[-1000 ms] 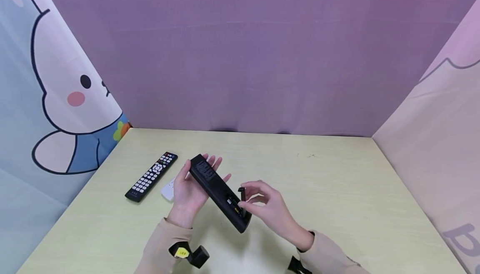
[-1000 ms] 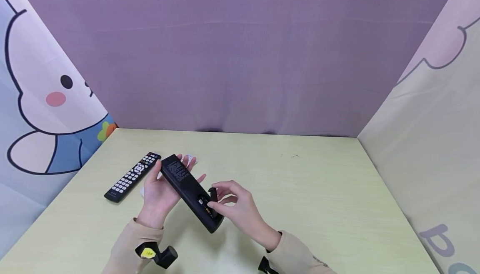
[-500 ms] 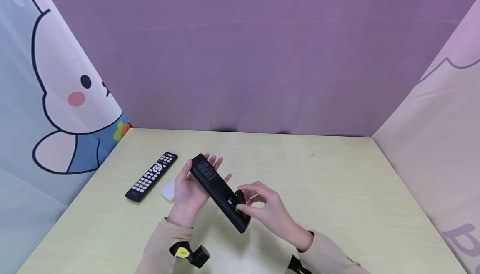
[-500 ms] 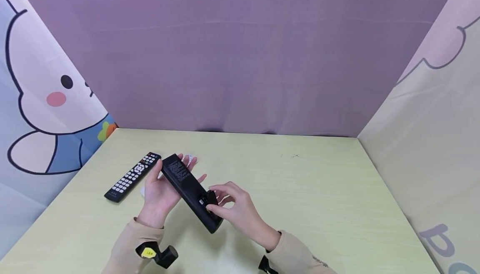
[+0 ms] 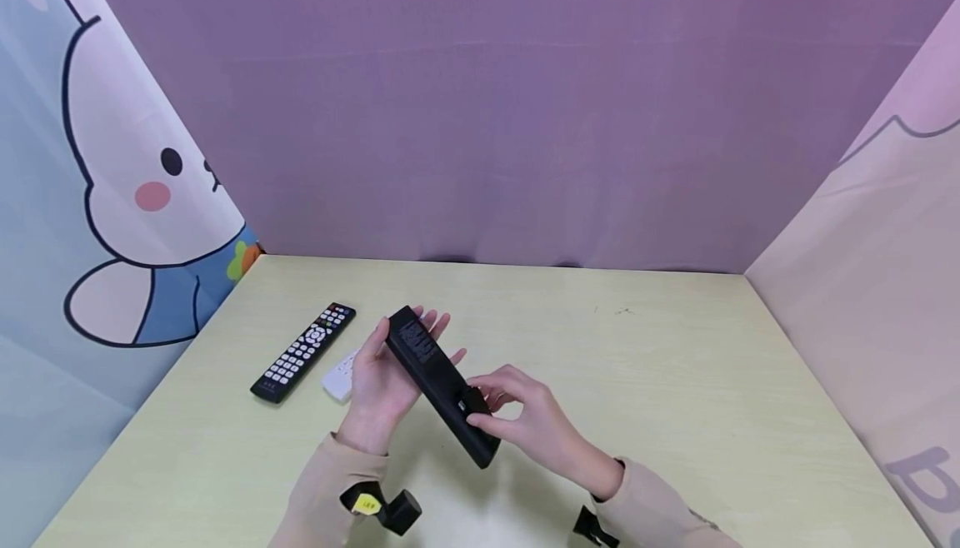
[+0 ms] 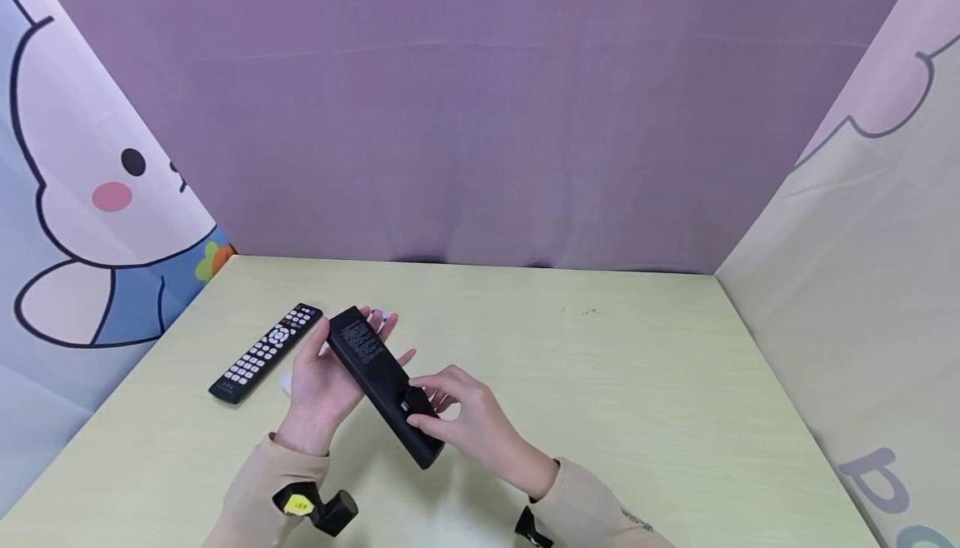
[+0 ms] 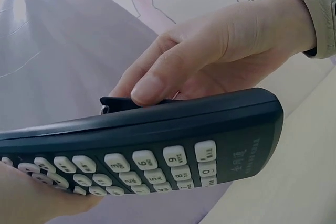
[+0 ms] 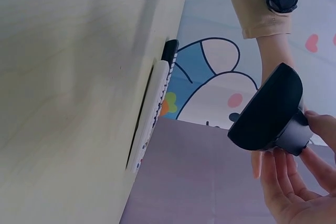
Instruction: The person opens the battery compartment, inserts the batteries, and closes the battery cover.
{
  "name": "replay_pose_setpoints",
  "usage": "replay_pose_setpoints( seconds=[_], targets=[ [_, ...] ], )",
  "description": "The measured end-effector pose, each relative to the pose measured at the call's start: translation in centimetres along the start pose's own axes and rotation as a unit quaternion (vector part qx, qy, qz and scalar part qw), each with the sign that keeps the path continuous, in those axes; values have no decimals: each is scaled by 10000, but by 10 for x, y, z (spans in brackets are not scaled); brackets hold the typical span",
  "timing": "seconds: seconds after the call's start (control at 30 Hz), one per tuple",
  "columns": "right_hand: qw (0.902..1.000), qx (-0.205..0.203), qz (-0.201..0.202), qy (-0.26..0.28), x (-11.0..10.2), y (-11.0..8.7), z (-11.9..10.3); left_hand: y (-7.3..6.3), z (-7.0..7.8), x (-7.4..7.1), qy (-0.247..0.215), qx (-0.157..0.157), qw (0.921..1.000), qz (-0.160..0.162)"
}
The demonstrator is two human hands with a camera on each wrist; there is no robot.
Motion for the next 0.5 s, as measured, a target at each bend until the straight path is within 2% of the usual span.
replay_pose_setpoints(
  seconds=[0.13,0.3,0.5],
  targets=[
    [9998,-80,-66,-190,2,0,2,-1,-1,1,31,-17,10000,-86],
    [9992,-189,-146,-311,7,-3,20,-1,-1,3,95,-7,9998,-145],
    [9981,-209,-430,-390,11,-7,32,-1,0,5,-10,-21,9996,-290]
  ],
)
Point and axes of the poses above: each hand's wrist, its own y-axis towards the middle knuckle, its own x-axis out of the palm, z = x × y, the point moved 5 cm from there along y, towards the middle knuckle, and after that the axes turned 1 degree about x, right-handed, at the moved point
